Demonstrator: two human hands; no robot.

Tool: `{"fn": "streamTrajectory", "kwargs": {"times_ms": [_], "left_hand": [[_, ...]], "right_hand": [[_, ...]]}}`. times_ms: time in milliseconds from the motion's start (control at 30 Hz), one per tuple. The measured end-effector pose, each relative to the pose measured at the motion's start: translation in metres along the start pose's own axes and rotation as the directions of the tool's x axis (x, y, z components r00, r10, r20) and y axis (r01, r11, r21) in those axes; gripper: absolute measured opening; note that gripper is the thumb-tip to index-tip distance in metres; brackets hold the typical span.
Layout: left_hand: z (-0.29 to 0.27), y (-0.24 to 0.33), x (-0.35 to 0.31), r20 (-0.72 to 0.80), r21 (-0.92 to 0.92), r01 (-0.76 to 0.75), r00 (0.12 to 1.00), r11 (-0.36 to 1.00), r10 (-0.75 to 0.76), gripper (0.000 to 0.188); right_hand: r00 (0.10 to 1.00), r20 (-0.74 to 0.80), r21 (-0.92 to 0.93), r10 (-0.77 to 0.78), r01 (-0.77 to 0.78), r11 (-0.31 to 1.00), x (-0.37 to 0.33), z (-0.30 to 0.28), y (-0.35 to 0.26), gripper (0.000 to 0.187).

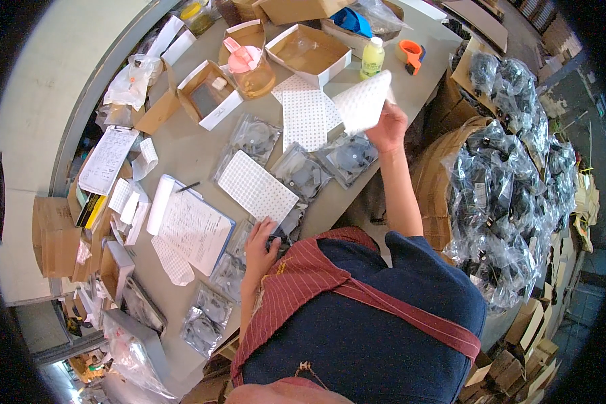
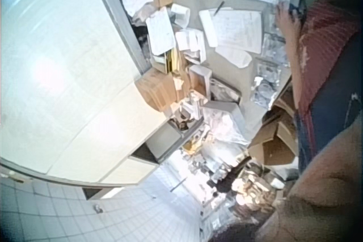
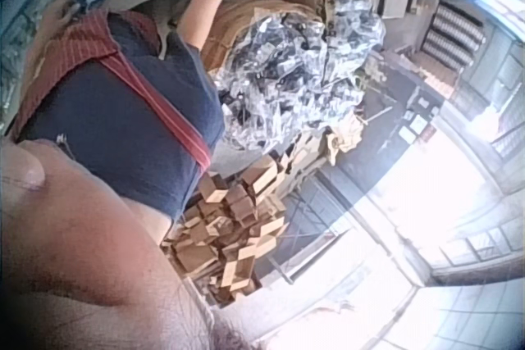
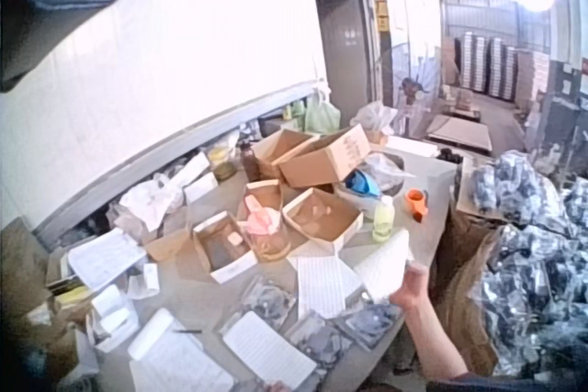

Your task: The person handles foil pouches and sheets of labels at a workbench, comparing the labels to the items and placing the pouches into a cardboard box.

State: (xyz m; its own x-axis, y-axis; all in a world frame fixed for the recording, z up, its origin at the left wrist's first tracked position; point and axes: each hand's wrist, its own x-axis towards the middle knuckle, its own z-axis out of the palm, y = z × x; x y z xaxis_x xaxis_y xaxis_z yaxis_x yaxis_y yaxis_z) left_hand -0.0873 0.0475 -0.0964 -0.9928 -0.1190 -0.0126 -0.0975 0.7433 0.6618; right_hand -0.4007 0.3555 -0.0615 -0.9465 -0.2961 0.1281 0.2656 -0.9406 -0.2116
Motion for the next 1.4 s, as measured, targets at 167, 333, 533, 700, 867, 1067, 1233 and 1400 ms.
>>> {"fn": "streamTrajectory", "kwargs": {"times_ms": [167,333,533,700,867,1067,1233,1400], "left_hand": [[-0.003,0.003,0.0,-0.004,0.01,-0.009,1.0,1.0,0.009,0.043],[-0.007,0.005,-0.002,0.09,0.036,0.089,0.992,0.995,-0.092,0.041],[-0.017,0.029,0.012,-0.038,-0.097,0.169,0.984,0.981,-0.173,0.052],[-0.02,0.026,0.022,-0.036,-0.333,0.304,0.942,0.893,-0.334,0.058],[-0.02,0.016,0.029,-0.033,-0.451,0.411,0.879,0.792,-0.475,0.06],[-0.035,0.025,0.038,0.053,-0.591,0.358,0.911,0.723,-0.408,0.072],[-0.031,0.015,0.039,0.115,-0.636,0.334,0.933,0.696,-0.342,0.067],[-0.042,0.029,0.041,0.094,-0.666,0.231,0.969,0.71,-0.227,0.067]], "right_hand": [[0.926,-0.025,0.015,0.378,-0.377,0.926,-0.008,0.012,0.035,0.06],[0.872,-0.201,-0.532,0.445,-0.479,0.698,-0.011,0.026,0.071,0.046],[0.811,-0.362,-0.816,0.46,-0.514,0.266,-0.027,0.023,0.121,0.026],[0.752,-0.374,-0.808,0.544,-0.552,0.207,-0.041,0.024,0.141,0.031],[0.729,-0.415,-0.729,0.544,-0.624,0.28,-0.05,0.021,0.151,0.039],[0.715,-0.308,-0.546,0.627,-0.673,0.499,-0.055,0.039,0.146,0.045],[0.734,-0.179,-0.43,0.655,-0.657,0.619,-0.053,0.059,0.14,0.049],[0.715,-0.14,-0.439,0.685,-0.665,0.605,-0.054,0.062,0.138,0.047]]}}
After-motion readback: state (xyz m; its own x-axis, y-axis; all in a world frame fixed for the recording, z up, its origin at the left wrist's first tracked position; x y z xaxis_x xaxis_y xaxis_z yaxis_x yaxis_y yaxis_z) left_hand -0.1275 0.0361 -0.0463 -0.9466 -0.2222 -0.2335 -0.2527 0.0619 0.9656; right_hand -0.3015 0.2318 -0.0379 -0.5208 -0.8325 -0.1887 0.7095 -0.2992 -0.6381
